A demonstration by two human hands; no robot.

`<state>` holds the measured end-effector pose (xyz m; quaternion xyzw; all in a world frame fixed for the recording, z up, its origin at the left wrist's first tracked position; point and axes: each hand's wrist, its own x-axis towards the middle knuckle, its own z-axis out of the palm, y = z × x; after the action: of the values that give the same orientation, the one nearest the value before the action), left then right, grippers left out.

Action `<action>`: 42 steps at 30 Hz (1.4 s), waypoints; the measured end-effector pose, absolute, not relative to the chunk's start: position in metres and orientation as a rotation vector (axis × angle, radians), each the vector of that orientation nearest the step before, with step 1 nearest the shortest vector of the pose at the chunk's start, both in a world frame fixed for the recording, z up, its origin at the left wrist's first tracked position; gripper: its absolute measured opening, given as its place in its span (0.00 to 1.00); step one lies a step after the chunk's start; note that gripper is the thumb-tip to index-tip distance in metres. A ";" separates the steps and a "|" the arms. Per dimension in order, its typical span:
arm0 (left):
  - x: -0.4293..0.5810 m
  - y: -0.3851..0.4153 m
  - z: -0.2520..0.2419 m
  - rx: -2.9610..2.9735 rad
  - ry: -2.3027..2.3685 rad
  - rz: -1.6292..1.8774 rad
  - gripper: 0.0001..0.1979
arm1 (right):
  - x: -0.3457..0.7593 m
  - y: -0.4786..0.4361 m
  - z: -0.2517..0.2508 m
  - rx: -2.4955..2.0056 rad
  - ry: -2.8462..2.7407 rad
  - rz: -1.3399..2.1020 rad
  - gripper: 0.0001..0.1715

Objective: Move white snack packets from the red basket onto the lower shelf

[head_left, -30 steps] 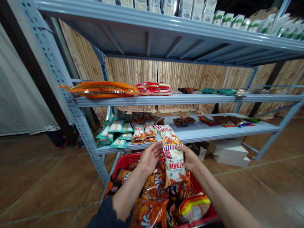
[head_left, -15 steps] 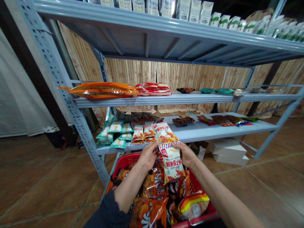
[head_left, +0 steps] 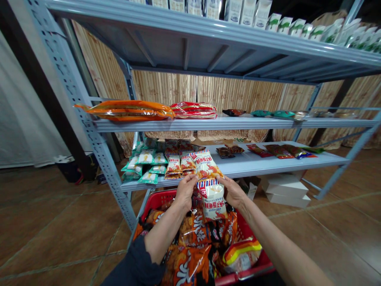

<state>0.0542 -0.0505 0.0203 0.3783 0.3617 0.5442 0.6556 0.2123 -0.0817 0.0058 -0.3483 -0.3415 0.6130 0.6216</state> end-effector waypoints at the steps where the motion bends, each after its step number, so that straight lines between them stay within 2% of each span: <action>1: 0.055 -0.050 0.020 0.863 0.809 1.242 0.13 | 0.212 -0.082 0.007 -0.805 -0.781 1.409 0.21; 4: 0.057 -0.048 0.021 0.853 0.787 1.254 0.13 | 0.212 -0.080 0.009 -0.807 -0.770 1.399 0.22; 12: 0.059 -0.045 0.017 0.831 0.736 1.226 0.12 | 0.216 -0.071 0.004 -0.824 -0.735 1.418 0.17; 25: 0.053 -0.059 0.015 0.996 0.712 0.982 0.15 | 0.209 -0.067 0.008 -0.818 -0.675 1.404 0.15; 30: 0.056 -0.051 0.004 0.970 0.718 1.016 0.17 | 0.210 -0.062 -0.001 -0.810 -0.697 1.422 0.17; 35: 0.056 -0.046 -0.004 0.965 0.765 1.040 0.14 | 0.210 -0.056 -0.007 -0.832 -0.676 1.428 0.19; 42: 0.060 -0.046 0.000 0.978 0.773 0.856 0.15 | 0.222 -0.034 -0.010 -0.896 -0.559 1.361 0.14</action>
<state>0.0601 -0.0463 -0.0001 0.4436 0.3508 0.3882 0.7276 0.2218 -0.0338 -0.0097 -0.3947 -0.2461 0.5995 0.6514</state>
